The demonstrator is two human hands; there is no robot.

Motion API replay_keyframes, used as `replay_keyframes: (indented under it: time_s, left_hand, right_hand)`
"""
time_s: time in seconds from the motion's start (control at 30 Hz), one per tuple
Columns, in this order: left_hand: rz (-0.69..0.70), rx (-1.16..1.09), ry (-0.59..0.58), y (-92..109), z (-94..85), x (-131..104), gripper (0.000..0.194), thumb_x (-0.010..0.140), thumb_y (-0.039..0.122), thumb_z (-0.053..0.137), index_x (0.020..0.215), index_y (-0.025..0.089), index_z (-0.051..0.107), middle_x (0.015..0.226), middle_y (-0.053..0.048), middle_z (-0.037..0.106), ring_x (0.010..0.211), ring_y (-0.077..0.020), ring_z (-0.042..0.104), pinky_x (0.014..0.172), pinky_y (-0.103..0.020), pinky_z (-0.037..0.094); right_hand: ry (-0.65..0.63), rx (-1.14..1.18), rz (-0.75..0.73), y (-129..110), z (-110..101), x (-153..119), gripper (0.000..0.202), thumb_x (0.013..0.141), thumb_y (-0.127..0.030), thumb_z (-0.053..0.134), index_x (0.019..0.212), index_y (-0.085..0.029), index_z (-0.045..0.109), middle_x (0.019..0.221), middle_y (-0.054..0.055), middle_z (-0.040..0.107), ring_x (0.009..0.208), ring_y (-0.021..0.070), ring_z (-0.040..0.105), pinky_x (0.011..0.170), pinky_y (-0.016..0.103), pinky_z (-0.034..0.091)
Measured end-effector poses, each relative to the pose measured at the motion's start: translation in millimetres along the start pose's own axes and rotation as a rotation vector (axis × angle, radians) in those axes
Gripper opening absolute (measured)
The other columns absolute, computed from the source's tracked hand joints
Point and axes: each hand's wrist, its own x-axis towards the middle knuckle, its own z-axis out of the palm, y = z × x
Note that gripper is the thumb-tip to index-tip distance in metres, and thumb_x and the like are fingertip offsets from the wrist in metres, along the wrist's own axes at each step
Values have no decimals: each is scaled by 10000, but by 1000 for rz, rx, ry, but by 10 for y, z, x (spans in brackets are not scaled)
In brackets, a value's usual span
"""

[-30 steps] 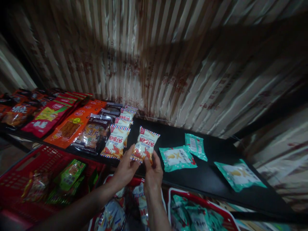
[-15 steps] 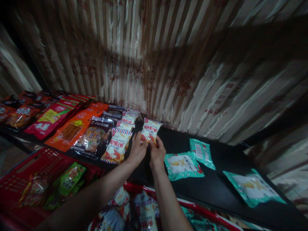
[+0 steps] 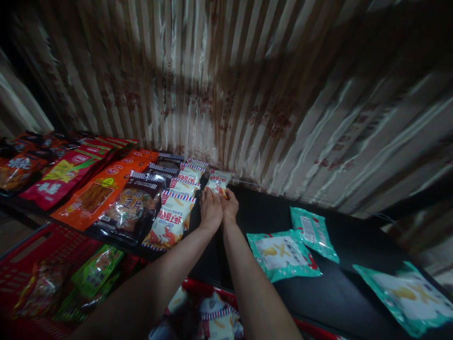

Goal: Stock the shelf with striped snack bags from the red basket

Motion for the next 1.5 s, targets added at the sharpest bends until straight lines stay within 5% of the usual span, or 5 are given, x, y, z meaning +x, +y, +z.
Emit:
replay_keyframes:
  time_s: [0.33, 0.83, 1.13, 1.5]
  left_hand:
    - [14, -10, 0, -49, -2, 150, 500, 919, 249, 275, 1336, 24, 432, 1503, -181, 265, 1404, -231, 219, 1147, -321, 167]
    - [1, 38, 9, -52, -3, 220, 475, 914, 234, 276, 1298, 51, 487, 1489, -145, 313, 1403, -202, 219, 1157, -306, 152]
    - [51, 112, -15, -97, 8, 263, 447, 915, 232, 257, 1236, 143, 554, 1423, -102, 441, 1395, -217, 249, 1164, -400, 141]
    - [69, 109, -37, -11, -65, 116, 439, 910, 199, 258, 1184, 68, 576, 1364, -185, 488, 1364, -237, 319, 1146, -432, 178]
  right_hand:
    - [0, -298, -103, -64, 152, 194, 264, 586, -203, 670, 846, -197, 712, 774, 18, 727, 801, 211, 659, 835, 361, 483]
    - [-108, -889, -97, -303, 185, 30, 450, 802, -318, 558, 1250, -281, 561, 1187, 94, 640, 1102, 266, 579, 886, 370, 444]
    - [-94, -972, -111, -288, 168, 43, 483, 813, -362, 554, 1286, -269, 528, 1199, 109, 626, 1095, 263, 589, 875, 363, 461]
    - [-98, -806, -175, -333, 56, 10, 430, 725, -184, 582, 1152, -165, 625, 1085, 131, 681, 1045, 282, 620, 884, 383, 470]
